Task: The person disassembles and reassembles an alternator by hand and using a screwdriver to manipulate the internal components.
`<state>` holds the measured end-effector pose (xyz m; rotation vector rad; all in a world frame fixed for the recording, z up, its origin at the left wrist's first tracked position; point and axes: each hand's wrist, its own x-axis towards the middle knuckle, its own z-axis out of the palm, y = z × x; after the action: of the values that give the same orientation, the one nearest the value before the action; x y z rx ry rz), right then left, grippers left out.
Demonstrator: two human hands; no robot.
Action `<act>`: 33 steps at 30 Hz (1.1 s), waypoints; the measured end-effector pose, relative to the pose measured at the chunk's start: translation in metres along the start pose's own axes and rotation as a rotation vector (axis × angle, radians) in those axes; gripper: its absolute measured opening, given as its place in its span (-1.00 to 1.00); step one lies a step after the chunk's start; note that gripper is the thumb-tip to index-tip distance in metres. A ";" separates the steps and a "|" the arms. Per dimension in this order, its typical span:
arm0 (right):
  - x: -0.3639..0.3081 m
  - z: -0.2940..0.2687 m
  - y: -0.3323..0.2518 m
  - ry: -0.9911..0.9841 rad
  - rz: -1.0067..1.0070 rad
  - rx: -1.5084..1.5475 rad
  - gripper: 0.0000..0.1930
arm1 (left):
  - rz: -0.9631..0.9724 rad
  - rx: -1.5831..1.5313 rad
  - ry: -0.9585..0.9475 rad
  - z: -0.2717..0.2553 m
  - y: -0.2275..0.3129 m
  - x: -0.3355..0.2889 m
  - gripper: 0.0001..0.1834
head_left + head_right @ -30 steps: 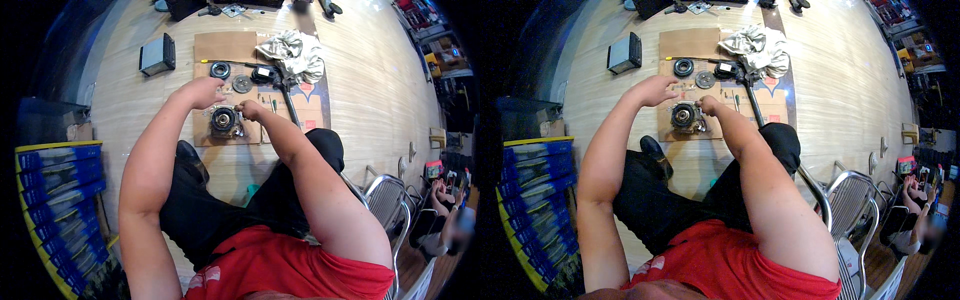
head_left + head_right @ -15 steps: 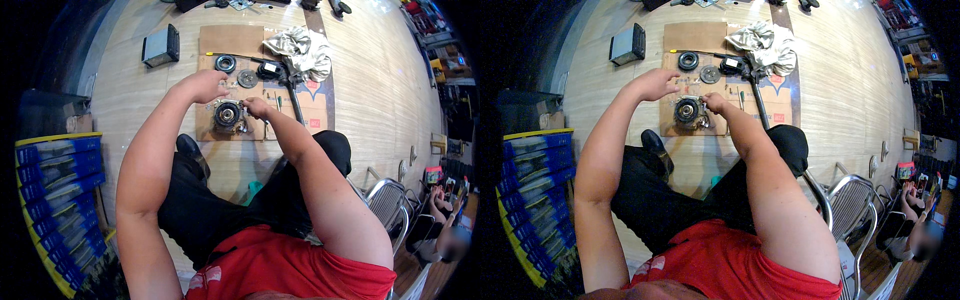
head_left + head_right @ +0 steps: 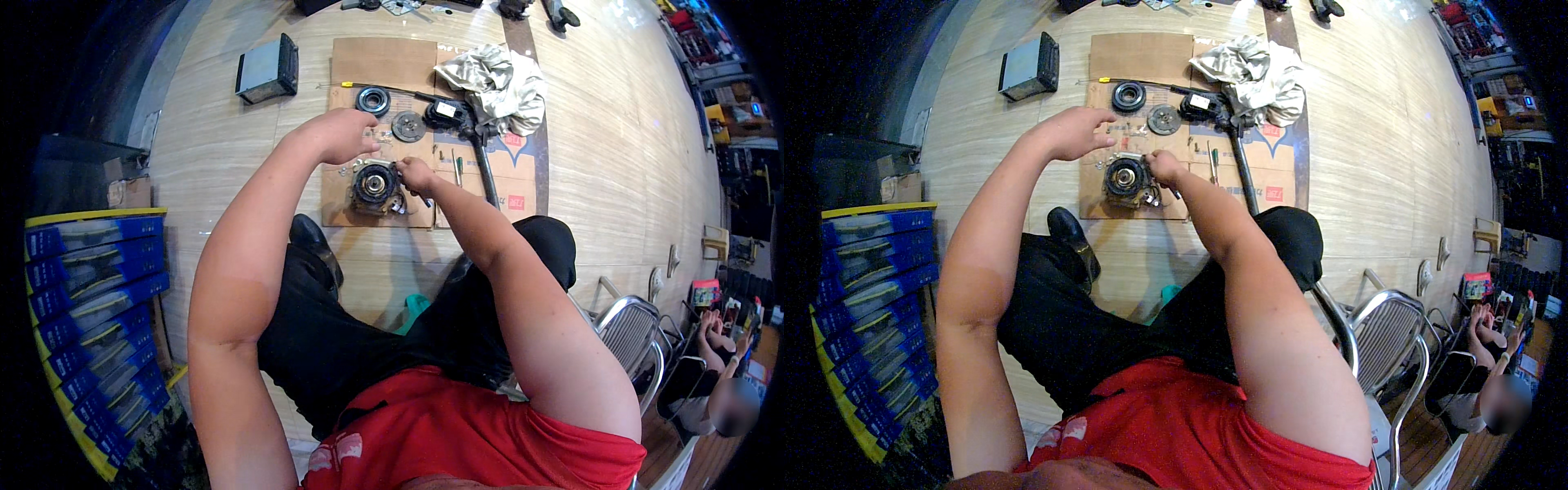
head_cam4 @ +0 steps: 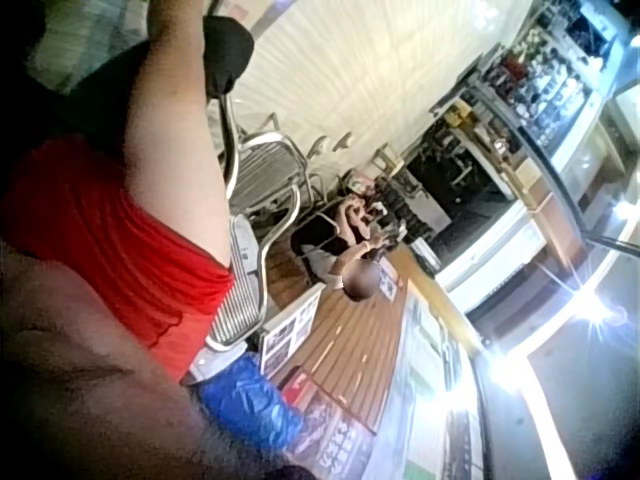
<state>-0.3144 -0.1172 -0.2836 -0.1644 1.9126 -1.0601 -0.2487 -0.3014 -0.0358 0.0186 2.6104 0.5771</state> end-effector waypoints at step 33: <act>-0.003 -0.008 -0.015 -0.107 0.034 -0.176 -0.66 | 0.007 -0.001 0.020 0.005 -0.009 -0.003 -0.49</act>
<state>-0.3230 -0.1203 -0.2696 -0.2819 1.9037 -0.8429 -0.2428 -0.3077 -0.0421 0.0220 2.6310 0.5838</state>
